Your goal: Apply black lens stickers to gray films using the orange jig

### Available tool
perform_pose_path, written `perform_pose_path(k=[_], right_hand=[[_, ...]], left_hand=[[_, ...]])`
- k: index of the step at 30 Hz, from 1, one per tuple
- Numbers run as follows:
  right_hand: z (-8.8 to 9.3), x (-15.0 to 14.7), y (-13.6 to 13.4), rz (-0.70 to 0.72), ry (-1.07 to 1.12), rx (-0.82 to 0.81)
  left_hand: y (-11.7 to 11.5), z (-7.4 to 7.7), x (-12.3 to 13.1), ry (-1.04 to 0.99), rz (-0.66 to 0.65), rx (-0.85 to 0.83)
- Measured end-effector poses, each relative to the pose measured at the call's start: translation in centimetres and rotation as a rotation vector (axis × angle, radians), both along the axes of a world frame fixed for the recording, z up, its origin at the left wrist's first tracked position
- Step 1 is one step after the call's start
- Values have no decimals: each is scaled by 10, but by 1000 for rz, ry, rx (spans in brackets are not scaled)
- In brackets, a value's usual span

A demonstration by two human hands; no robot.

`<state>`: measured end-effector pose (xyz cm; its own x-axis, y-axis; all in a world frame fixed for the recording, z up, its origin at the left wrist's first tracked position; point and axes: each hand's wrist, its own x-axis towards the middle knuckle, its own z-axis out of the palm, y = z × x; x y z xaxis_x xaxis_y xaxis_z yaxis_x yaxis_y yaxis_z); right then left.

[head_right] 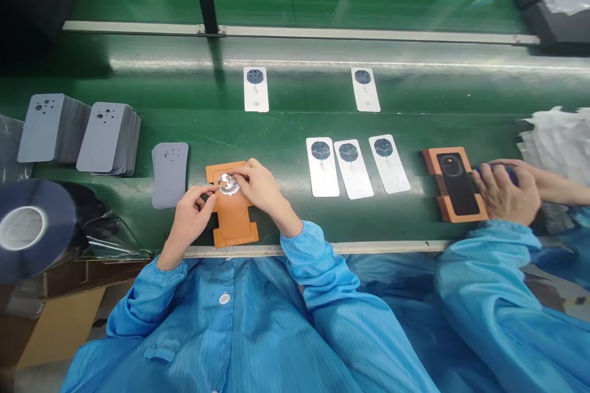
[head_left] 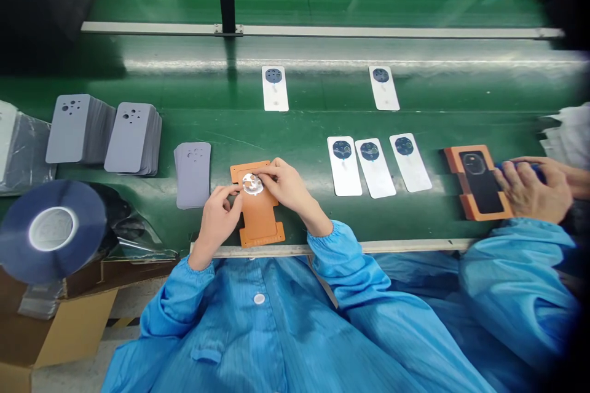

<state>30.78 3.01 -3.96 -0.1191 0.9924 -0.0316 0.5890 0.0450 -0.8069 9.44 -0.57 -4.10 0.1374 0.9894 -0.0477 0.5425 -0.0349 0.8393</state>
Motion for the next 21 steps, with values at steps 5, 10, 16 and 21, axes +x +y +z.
perform_pose_path(k=[5,10,16,21], right_hand=[[1,1,8,-38,-67,-22],[-4,7,8,-80,14,-16],[-7,10,3,-164,79,5],[3,11,0,-205,154,17]], left_hand=[[0,5,-14,48,107,106],[5,20,-54,515,411,157],[11,19,-98,523,483,25],[10,30,-101,53,635,112]])
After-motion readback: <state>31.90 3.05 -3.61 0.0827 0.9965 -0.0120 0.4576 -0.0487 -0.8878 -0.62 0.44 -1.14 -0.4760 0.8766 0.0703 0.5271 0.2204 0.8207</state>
